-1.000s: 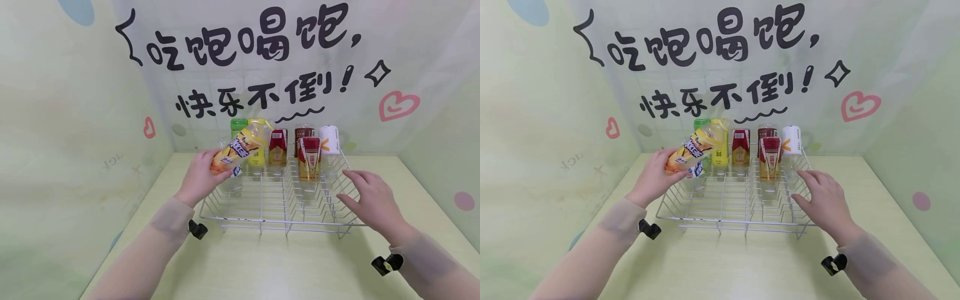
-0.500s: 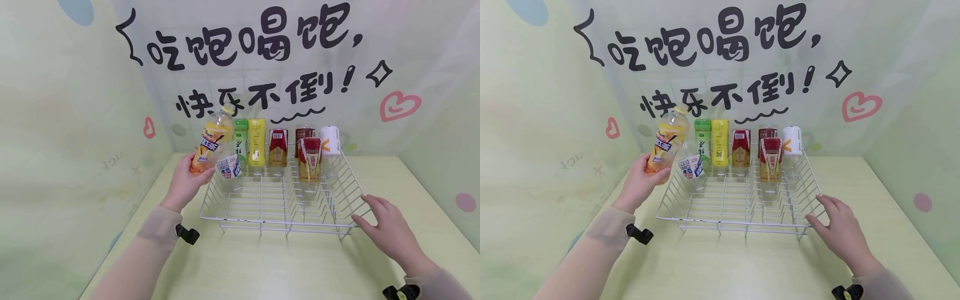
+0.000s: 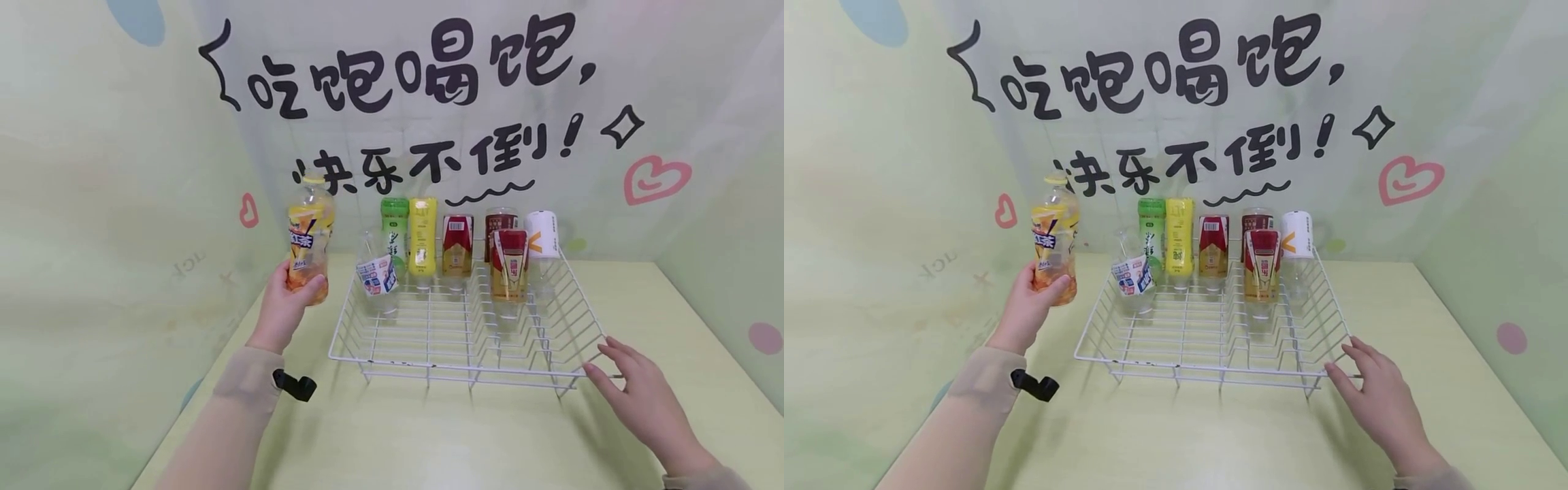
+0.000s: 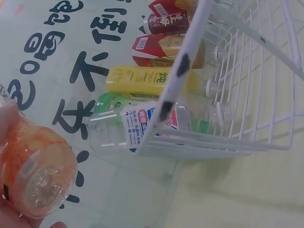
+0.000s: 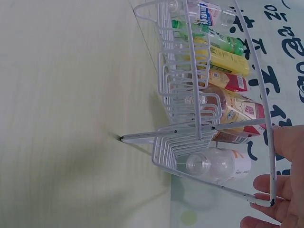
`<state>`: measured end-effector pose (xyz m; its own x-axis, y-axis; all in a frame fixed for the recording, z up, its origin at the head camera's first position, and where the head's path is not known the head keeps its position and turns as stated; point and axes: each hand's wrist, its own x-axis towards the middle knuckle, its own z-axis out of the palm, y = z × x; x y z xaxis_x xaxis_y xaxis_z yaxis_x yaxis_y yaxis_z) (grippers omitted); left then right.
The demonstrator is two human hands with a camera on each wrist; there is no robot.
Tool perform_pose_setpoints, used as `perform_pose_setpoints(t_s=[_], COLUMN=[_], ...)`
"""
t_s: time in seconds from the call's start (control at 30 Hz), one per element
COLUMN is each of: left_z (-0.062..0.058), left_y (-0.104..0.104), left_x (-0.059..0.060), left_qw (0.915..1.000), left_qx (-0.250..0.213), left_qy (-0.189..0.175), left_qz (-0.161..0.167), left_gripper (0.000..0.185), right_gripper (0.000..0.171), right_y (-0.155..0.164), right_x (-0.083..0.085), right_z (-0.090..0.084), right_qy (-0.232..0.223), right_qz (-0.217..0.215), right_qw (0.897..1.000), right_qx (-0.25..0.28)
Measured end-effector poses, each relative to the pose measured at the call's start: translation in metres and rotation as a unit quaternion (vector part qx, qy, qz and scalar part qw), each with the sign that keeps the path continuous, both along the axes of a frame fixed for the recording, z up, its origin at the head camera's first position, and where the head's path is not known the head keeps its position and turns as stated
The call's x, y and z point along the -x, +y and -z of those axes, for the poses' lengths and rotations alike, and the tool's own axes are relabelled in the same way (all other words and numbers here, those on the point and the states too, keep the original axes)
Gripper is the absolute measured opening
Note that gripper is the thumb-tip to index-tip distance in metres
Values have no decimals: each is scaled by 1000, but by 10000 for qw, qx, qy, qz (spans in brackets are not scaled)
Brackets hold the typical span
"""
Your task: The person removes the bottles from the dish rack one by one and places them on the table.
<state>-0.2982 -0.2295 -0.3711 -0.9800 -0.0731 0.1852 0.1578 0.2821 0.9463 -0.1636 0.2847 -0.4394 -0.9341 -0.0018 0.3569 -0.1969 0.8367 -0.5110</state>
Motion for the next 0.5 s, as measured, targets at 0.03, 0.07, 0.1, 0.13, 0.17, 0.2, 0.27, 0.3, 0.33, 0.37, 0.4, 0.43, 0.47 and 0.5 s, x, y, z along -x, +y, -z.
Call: perform_pose_setpoints(t_s=[0.03, 0.07, 0.1, 0.13, 0.17, 0.2, 0.27, 0.3, 0.33, 0.37, 0.4, 0.43, 0.47, 0.5], left_z=[2, 4, 5, 7, 9, 11, 14, 16, 18, 20, 21, 23, 25, 27], left_y=[-2, -3, -5, -6, -8, -9, -10, -11, -12, -12, -13, -13, -14, -15], left_x=[1, 2, 3, 5, 7, 8, 12, 15, 17, 19, 21, 24, 26, 28], left_qw=[10000, 9999, 9998, 9996, 9993, 9990, 9985, 9982, 9980, 9978, 9978, 9977, 9977, 9977], left_qx=[-41, -87, -125, -167, -208, -253, -356, -410, -456, -501, -517, -533, -542, -524], left_qy=[-47, -94, -145, -208, -267, -324, -389, -400, -405, -398, -390, -381, -378, -390], left_qz=[-20, -45, -72, -102, -127, -153, -168, -165, -164, -155, -157, -154, -152, -159], left_gripper=[76, 78, 78, 80, 81, 82, 83, 83, 83, 82, 82, 81, 81, 82], right_gripper=[53, 53, 53, 53, 53, 53, 52, 52, 52, 52, 52, 51, 51, 51], right_y=[0, 0, 0, 0, -1, -1, -1, -1, -1, -2, -2, -2, -3, -3], right_x=[0, -1, -1, -1, -1, -1, -1, -2, -2, -2, -2, -2, -2, -2], right_z=[1, 1, 2, 2, 2, 3, 4, 4, 4, 4, 4, 4, 4, 4], right_qy=[-8, -2, 10, 16, 17, 22, 24, 16, 8, 18, 30, 48, 66, 82], right_qz=[6, 16, 18, 23, 23, 33, 54, 58, 66, 72, 79, 80, 79, 82], right_qw=[10000, 10000, 10000, 10000, 10000, 10000, 10000, 10000, 10000, 10000, 10000, 10000, 9999, 9999], right_qx=[8, -1, 5, 5, 13, -1, -11, 0, 3, 5, 5, 17, 26, 28])
